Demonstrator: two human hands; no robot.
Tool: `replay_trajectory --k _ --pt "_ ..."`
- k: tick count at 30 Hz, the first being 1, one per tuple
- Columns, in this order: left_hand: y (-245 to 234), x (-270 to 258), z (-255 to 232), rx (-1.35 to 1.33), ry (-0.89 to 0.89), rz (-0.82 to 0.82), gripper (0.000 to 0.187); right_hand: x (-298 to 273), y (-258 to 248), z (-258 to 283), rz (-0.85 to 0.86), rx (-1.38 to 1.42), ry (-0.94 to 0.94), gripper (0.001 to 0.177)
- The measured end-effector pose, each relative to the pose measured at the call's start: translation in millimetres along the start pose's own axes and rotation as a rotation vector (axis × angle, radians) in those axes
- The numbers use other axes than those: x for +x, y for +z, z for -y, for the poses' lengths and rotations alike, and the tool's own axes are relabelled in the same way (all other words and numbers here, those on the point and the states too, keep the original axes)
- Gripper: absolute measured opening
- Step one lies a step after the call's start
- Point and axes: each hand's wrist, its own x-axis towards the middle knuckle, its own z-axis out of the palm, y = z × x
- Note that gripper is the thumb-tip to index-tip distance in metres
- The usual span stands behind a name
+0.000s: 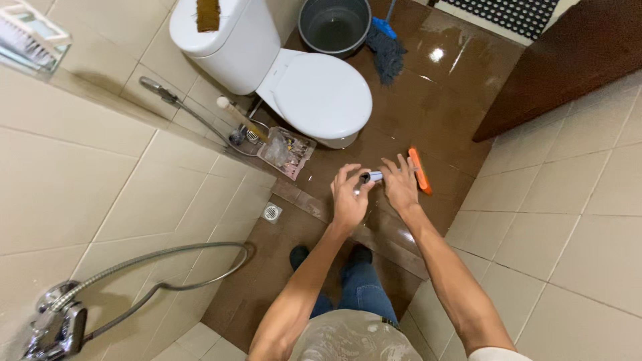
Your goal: The person assembles a squeegee by connecting the handle to the head piece and securing the components together by hand.
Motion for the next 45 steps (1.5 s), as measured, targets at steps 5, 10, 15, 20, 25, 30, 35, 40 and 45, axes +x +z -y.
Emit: replay_trajectory --k 5,10,15,20,25,30,35,40,45 --pt "-63 10 10 0.062 0.034 -0.015 0.029 22 5 62 -0.056 0.075 -0.054 0.034" --pt "-131 19 18 0.144 0.103 -0.001 0.027 42 14 132 -0.108 0.198 -0.089 0.041" --pt "-194 33 29 0.232 0.104 0.083 0.028 68 20 198 -0.124 0.219 -0.098 0.047" --pt "-247 45 54 0.253 0.101 0.06 0.03 91 23 261 -0.115 0.291 -0.09 0.048" --pt "-282 48 76 0.31 0.13 0.015 0.029 117 42 303 -0.073 0.312 -0.103 0.052" --pt "-300 47 78 0.333 0.179 0.006 0.029 129 56 319 -0.118 0.31 -0.157 0.043" --pt "-311 44 65 0.316 0.213 -0.036 0.029 125 23 326 -0.08 0.342 -0.132 0.046" --pt "-309 44 41 0.3 0.29 -0.033 0.03 111 -18 316 -0.125 0.19 -0.175 0.039" --pt "-281 38 14 0.237 0.285 0.02 0.028 82 -53 280 -0.035 0.077 -0.123 0.03"
